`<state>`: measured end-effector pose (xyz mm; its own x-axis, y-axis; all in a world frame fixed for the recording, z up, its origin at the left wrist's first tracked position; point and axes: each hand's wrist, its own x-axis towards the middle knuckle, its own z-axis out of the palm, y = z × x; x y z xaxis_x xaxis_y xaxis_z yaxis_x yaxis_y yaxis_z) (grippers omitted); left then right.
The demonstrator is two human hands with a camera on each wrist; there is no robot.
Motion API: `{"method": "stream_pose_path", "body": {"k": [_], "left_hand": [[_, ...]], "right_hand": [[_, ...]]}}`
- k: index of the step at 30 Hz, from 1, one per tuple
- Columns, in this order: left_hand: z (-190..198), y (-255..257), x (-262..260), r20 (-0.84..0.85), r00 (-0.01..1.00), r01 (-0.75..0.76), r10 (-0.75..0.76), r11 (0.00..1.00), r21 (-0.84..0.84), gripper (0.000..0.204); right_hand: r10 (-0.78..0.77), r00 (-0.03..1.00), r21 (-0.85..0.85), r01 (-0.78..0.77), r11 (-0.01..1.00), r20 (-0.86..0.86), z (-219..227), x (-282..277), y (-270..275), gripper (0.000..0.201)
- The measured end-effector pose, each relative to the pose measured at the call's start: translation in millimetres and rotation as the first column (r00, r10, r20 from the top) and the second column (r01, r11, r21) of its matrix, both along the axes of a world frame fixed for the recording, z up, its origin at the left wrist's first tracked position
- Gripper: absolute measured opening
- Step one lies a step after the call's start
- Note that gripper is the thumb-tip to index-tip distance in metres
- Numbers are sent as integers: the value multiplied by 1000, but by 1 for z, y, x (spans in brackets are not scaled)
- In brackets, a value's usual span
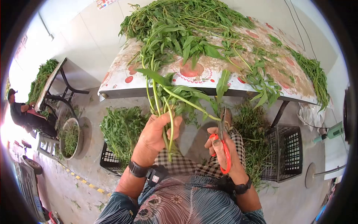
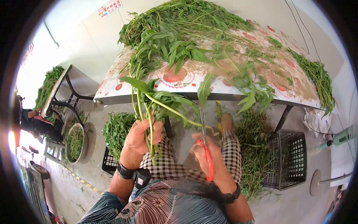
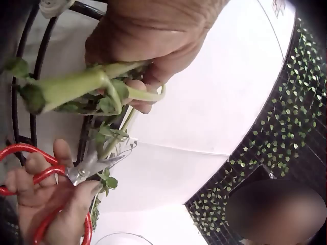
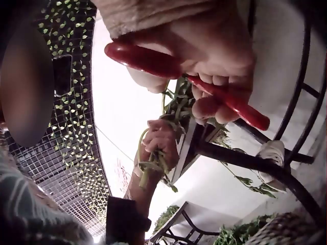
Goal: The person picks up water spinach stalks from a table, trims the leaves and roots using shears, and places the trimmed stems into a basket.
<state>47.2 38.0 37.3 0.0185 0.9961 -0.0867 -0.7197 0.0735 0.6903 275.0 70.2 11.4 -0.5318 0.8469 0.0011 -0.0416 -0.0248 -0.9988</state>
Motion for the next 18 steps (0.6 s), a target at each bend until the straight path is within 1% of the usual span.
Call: {"method": "stream_pose_path", "body": {"k": [3,4,7,8,9,10,11,12,13,14,17,18], "left_hand": [[-2,-3,-2,-47,998,-34,34,999,-6,15],[2,-4,0,-75,994,-84,80,995,-50,13],[5,-6,-4,-206,978,-33,23,998,-45,14],[7,-7,-4,-430,902,-63,46,998,-24,12],[10,-8,-4,-629,774,-86,69,996,4,11],[12,-8,-4,-792,603,-100,92,994,40,11],[10,-9,-9,-911,383,-153,155,983,102,13],[3,-10,-17,-970,136,-189,204,966,177,14],[-3,-11,-27,-964,-120,-205,238,944,259,15],[-7,-15,-39,-978,-104,-260,181,944,202,15],[0,-33,-52,-997,43,-319,66,947,49,14],[9,-43,-52,-973,228,-348,-24,932,-105,13]], "right_hand": [[-8,1000,27,9,1000,-22,-8,5,3,43],[-13,1000,25,13,1000,-19,-8,5,3,45],[-32,999,5,32,999,-24,-7,6,3,49],[-42,999,-10,42,999,-34,-7,7,4,51],[-53,998,-25,52,998,-43,-7,8,5,52],[-60,997,-12,60,998,-55,-5,10,7,54],[-68,995,3,68,998,-67,-1,12,8,55],[-75,994,17,76,997,-79,2,14,8,56],[-81,991,19,83,996,-105,4,17,10,56],[-83,988,25,87,996,-133,5,19,13,56],[-85,968,41,97,994,-237,11,21,24,58],[-91,959,51,109,993,-270,10,21,25,58]]}}
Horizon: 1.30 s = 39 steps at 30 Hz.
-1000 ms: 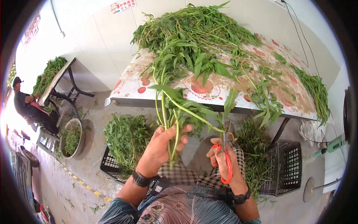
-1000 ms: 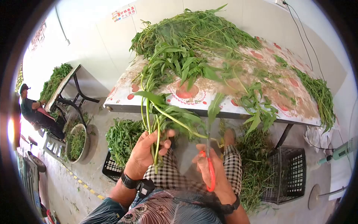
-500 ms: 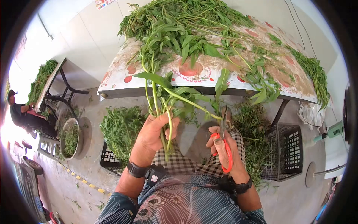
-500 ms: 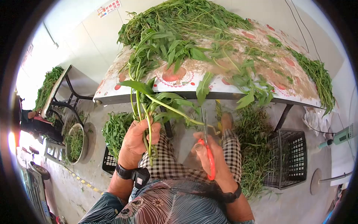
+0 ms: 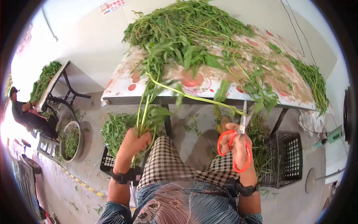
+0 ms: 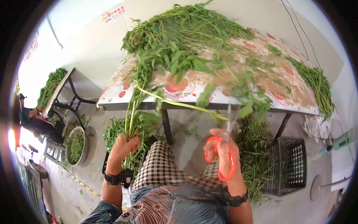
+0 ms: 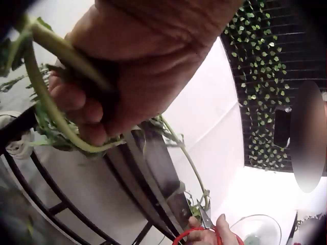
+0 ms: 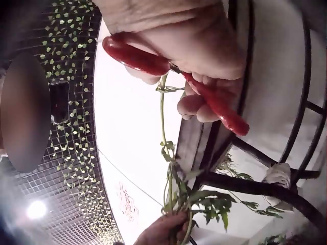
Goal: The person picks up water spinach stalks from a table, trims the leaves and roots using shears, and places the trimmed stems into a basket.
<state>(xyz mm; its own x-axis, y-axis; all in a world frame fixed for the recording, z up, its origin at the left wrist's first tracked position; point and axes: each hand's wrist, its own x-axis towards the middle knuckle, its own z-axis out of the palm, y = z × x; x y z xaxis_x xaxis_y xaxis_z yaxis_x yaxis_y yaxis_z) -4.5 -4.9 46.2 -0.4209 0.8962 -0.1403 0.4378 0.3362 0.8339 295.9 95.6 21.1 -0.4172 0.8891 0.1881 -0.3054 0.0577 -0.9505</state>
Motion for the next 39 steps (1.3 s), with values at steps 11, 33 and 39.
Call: {"method": "stream_pose_path", "body": {"k": [11,33,39], "left_hand": [[-44,-28,-29,857,102,-400,-505,768,500,28],[27,68,21,813,188,-577,-551,608,546,14],[25,66,4,804,251,-589,-539,574,569,12]], "right_hand": [[30,996,-28,-28,999,88,-2,1,2,74],[470,883,-79,-466,881,26,40,-16,37,78],[572,813,-170,-551,817,114,1,11,29,65]]}}
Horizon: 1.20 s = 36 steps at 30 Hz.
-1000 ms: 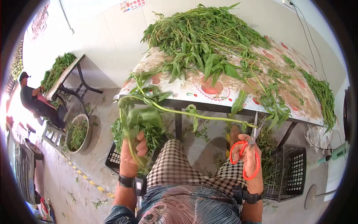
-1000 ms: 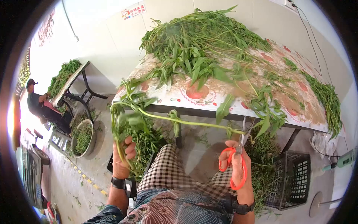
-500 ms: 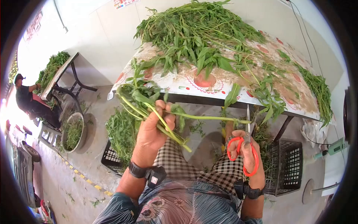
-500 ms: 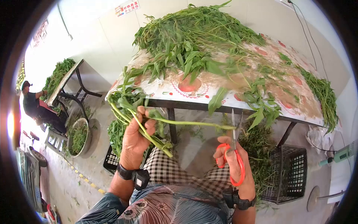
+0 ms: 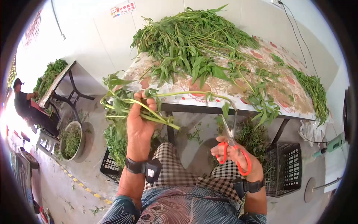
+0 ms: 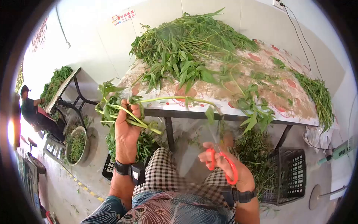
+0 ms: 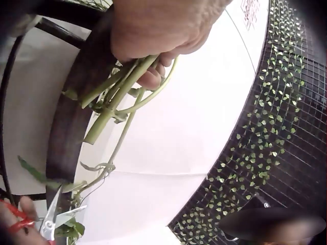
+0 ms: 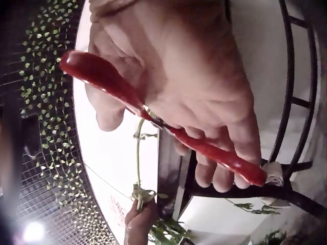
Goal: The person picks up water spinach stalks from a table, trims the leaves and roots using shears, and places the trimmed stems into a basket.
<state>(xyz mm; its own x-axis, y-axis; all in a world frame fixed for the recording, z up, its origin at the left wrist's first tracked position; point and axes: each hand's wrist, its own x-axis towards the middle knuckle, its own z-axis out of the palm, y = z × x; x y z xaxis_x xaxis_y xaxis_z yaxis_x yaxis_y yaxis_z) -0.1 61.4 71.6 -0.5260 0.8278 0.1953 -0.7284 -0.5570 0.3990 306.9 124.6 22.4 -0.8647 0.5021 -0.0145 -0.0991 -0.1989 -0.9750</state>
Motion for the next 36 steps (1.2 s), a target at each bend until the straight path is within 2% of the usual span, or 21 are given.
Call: {"method": "stream_pose_path", "body": {"k": [2,3,6,7,10,13,16,19,22,23,24,26,29,32,36], "left_hand": [[0,-2,8,-25,1000,9,-10,1000,-29,12],[-2,-3,13,-39,999,16,-18,999,-46,12],[-11,-11,29,-88,994,66,-68,997,-31,14],[-13,-15,32,-124,991,42,-50,997,-66,17],[-13,-23,39,-308,950,38,-54,998,-57,19],[-11,-34,41,-380,921,43,-83,993,-114,19],[-9,-42,40,-438,892,47,-112,987,-156,19],[-12,-48,36,-483,867,35,-120,983,-183,20],[-18,-53,29,-454,880,14,-140,963,-268,22],[-19,-54,27,-453,880,10,-144,958,-285,23],[-18,-55,27,-437,885,54,-161,968,-247,23],[-22,-55,23,-455,871,88,-186,970,-227,24],[-21,-57,23,-457,866,83,-204,959,-270,27],[-22,-59,21,-495,839,79,-226,951,-300,27],[-15,-62,23,-543,823,-36,-165,939,-341,24]], "right_hand": [[-11,1000,14,11,1000,-12,5,1,-9,57],[-10,999,-32,8,999,-43,12,-6,-12,54],[-9,1000,109,5,994,30,13,-32,-16,58],[-32,997,282,13,959,66,17,-40,-16,60],[-122,991,257,131,958,-52,4,-59,-19,54],[-147,988,235,134,963,40,24,-64,-27,49],[-140,986,355,100,929,88,16,-64,-28,45],[-156,976,325,100,941,152,18,-63,-36,73],[-107,994,8,107,994,15,5,-72,-42,75],[-122,989,225,100,969,85,8,-70,-44,74],[-113,988,239,86,967,103,9,-71,-44,74],[-110,983,263,68,962,146,9,-71,-45,74],[-62,992,34,59,998,112,3,-73,-46,72],[-85,981,223,45,974,172,-5,-69,-43,68],[-95,980,190,61,980,175,-6,-70,-46,65]]}}
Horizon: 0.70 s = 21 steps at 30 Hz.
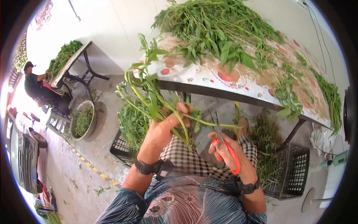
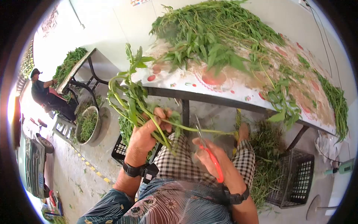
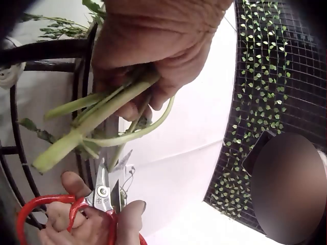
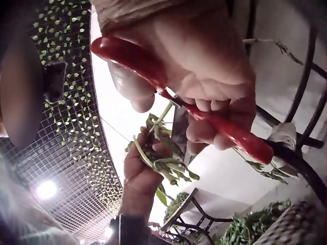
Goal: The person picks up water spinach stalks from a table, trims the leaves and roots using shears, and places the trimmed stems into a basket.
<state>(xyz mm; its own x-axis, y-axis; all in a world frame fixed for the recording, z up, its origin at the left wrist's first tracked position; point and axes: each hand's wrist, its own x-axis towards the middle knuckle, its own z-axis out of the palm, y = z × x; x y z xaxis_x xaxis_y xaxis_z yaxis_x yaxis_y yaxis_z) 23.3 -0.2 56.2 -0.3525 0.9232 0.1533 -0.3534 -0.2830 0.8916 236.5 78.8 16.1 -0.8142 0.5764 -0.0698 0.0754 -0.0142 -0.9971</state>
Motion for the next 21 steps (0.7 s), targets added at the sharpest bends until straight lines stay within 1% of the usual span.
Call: {"method": "stream_pose_path", "body": {"k": [2,3,4,6,7,9,10,12,13,14,16,17,19,20,21], "left_hand": [[3,3,5,10,998,-65,65,998,18,21],[0,3,3,63,997,-40,37,998,53,20],[1,2,2,-83,995,-52,55,998,44,18],[-4,5,2,159,987,8,-26,993,117,15],[-8,5,2,177,984,-14,-4,995,100,15],[-15,7,1,212,976,-60,44,996,66,16],[-15,8,2,182,980,-85,77,996,37,17],[-11,8,5,118,983,-139,140,990,-23,20],[-11,11,4,138,980,-143,142,990,-5,20],[-7,10,7,214,977,-24,4,996,88,19],[-14,10,-4,221,975,-30,3,993,118,20],[-14,10,-5,190,982,-9,-17,991,136,21],[-12,9,-14,199,975,68,-97,987,148,22],[-11,8,-15,201,970,106,-137,982,159,22],[-7,9,-7,78,995,-65,58,994,92,24]], "right_hand": [[8,1000,-28,-8,1000,-7,2,-1,-3,63],[0,1000,-22,-1,1000,-6,2,-2,-4,63],[8,1000,-23,-8,1000,11,2,-1,-4,62],[23,999,-18,-23,1000,38,5,0,-2,62],[14,1000,-59,-13,998,28,9,1,-3,63],[46,998,-102,-41,994,49,15,6,-2,61],[61,996,-124,-54,991,60,16,8,-1,60],[63,990,-73,-54,996,124,13,15,5,44],[64,985,-51,-56,997,158,10,21,6,36],[44,996,-42,-41,998,80,8,28,6,37],[4,997,-22,-6,1000,-74,4,48,10,38],[-37,992,-532,-34,846,-121,-5,61,18,41],[-161,985,-564,98,820,-63,2,70,22,41],[-160,984,-513,100,853,-74,-3,79,26,46],[-159,984,-461,104,882,-83,-3,86,28,52]]}}
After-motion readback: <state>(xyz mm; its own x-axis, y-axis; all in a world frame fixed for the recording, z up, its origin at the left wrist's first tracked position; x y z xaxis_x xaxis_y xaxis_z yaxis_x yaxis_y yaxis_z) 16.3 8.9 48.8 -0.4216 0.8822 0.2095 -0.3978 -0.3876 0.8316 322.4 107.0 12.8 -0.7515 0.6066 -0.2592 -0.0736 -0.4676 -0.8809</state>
